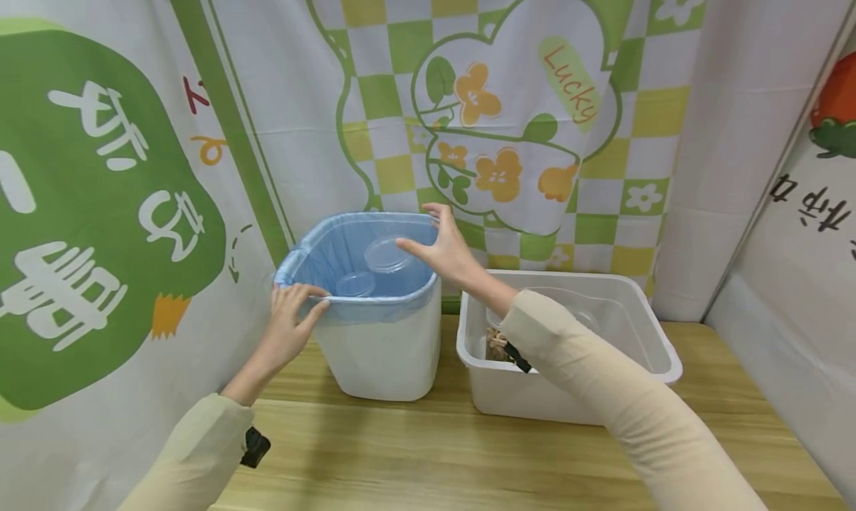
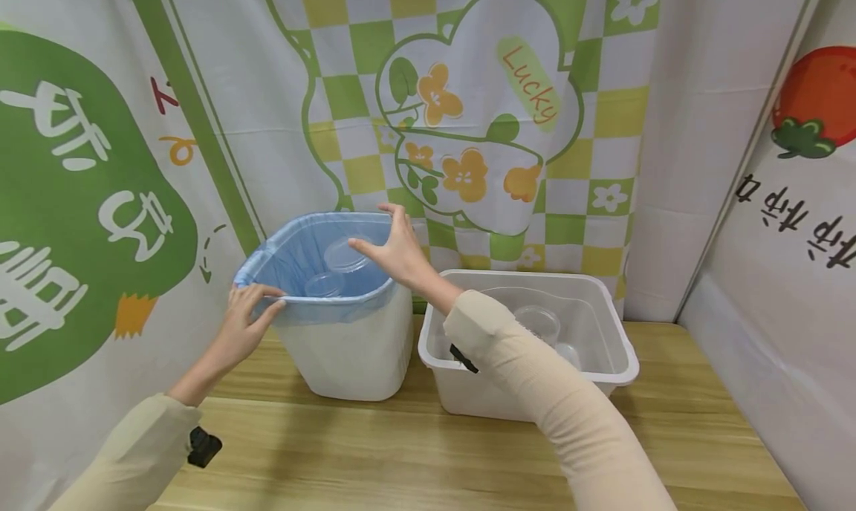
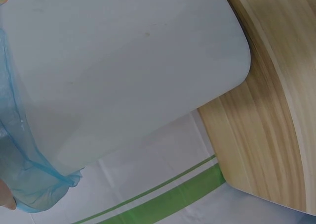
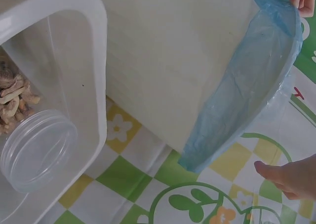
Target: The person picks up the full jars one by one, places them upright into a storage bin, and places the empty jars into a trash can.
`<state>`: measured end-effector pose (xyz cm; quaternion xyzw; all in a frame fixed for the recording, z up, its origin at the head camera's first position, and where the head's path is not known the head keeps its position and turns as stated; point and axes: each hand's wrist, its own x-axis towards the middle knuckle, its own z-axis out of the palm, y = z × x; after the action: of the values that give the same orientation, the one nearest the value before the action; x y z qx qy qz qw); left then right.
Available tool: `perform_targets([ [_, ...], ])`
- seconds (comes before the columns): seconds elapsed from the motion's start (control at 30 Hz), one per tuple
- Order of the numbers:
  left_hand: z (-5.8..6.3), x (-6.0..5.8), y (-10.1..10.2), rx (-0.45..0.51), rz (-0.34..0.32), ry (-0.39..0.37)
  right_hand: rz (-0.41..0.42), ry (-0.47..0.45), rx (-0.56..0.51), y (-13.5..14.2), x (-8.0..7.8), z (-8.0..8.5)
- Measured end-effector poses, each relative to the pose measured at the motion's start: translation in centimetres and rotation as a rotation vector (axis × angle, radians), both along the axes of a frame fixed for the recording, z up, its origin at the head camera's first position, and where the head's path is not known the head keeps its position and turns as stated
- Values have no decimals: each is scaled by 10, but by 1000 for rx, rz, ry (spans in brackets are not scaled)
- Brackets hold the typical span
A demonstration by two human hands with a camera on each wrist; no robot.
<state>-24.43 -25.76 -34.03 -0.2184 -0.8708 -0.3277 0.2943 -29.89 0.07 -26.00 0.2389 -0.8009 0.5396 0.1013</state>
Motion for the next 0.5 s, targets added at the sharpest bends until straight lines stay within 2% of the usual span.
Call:
perform_targets([
  [0.23,1,-1,1,5,-6,0,46,3,44,21,12,-6],
  [0.5,2,1,2,-1,3,32,115,51,89,57,40,-19],
])
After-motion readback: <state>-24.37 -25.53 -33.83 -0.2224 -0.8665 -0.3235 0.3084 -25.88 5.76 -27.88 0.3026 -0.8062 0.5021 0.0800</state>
